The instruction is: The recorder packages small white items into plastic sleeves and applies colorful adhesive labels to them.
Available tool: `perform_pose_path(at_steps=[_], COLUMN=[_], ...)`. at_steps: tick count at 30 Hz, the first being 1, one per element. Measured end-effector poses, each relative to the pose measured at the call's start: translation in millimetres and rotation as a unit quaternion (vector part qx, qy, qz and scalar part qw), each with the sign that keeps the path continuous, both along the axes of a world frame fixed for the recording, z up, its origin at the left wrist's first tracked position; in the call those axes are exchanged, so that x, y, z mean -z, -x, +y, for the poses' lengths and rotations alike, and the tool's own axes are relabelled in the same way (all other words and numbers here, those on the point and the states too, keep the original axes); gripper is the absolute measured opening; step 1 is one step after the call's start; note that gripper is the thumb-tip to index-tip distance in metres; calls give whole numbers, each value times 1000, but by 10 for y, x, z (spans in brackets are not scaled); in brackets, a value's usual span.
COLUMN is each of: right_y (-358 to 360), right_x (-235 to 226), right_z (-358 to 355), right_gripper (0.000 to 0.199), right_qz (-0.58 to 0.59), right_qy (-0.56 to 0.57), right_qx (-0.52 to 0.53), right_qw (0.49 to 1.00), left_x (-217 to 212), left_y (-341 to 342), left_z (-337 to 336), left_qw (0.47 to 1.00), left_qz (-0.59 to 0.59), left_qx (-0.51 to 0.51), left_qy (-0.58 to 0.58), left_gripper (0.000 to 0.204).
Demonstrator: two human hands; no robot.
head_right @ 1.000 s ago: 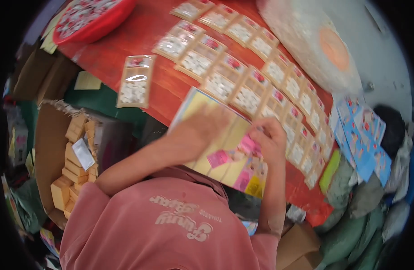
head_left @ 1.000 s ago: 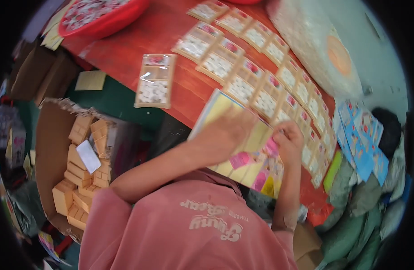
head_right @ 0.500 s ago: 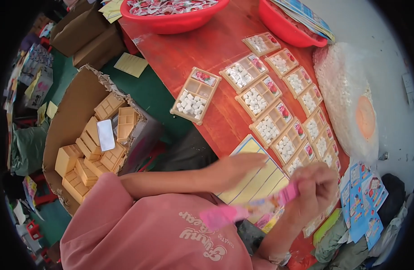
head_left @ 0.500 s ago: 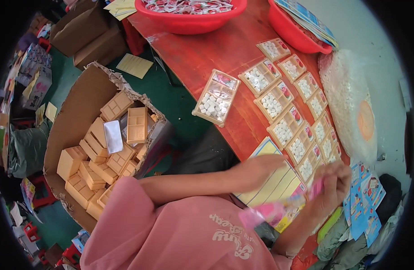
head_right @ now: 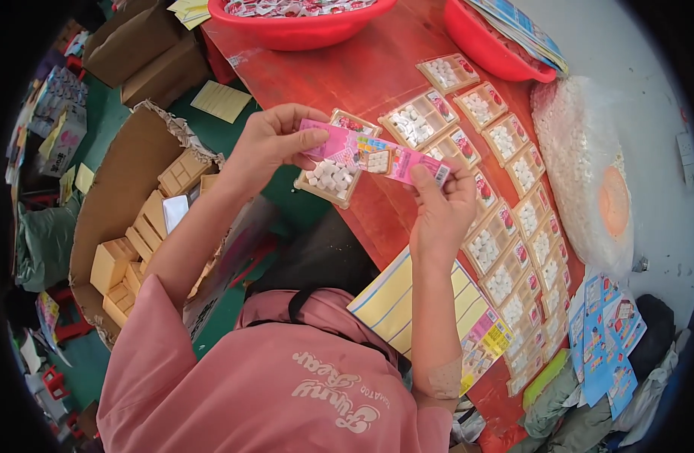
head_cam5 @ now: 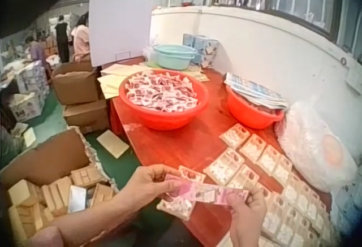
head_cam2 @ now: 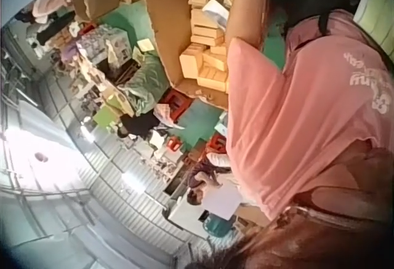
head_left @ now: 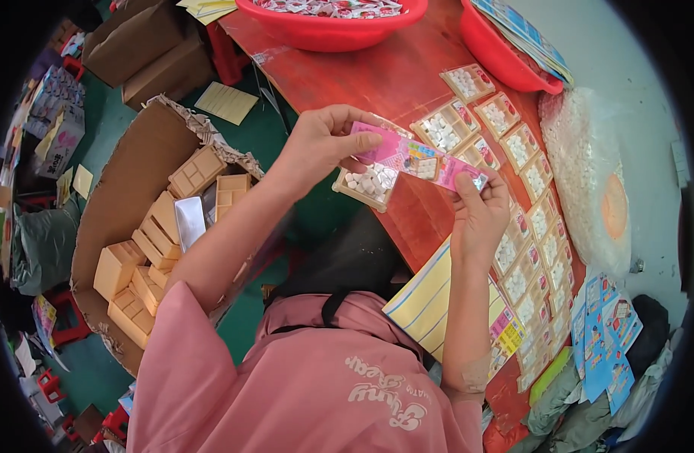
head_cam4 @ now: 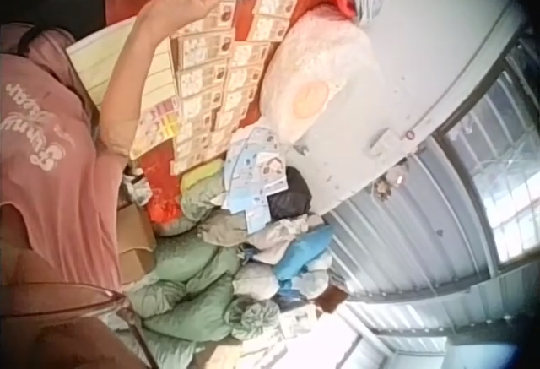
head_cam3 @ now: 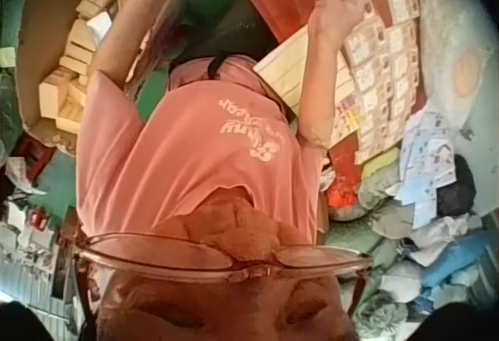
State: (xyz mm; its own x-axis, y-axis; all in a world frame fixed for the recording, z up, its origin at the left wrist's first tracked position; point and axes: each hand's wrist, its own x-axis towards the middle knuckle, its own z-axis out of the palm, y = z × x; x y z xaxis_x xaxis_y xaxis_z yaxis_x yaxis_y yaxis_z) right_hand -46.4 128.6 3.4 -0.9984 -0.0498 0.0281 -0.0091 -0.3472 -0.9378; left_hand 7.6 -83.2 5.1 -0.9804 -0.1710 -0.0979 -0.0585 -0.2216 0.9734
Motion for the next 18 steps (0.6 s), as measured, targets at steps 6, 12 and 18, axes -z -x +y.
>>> perform_pose_path(at_steps=[6, 12, 18], right_y=[75, 86, -1], right_x=[-34, -21, -27], right_z=[163, 350, 327], right_gripper=[26, 28, 27], right_qz=[45, 56, 34], right_qy=[95, 81, 61], right_qx=[-31, -42, -15], right_qw=[994, 994, 997], left_x=[145, 385, 318], left_y=[-77, -257, -261], left_z=[-61, 115, 193], left_qw=[866, 800, 791], left_qz=[205, 254, 280], left_qx=[-106, 62, -37], left_qy=[444, 541, 543], left_gripper=[24, 17, 23])
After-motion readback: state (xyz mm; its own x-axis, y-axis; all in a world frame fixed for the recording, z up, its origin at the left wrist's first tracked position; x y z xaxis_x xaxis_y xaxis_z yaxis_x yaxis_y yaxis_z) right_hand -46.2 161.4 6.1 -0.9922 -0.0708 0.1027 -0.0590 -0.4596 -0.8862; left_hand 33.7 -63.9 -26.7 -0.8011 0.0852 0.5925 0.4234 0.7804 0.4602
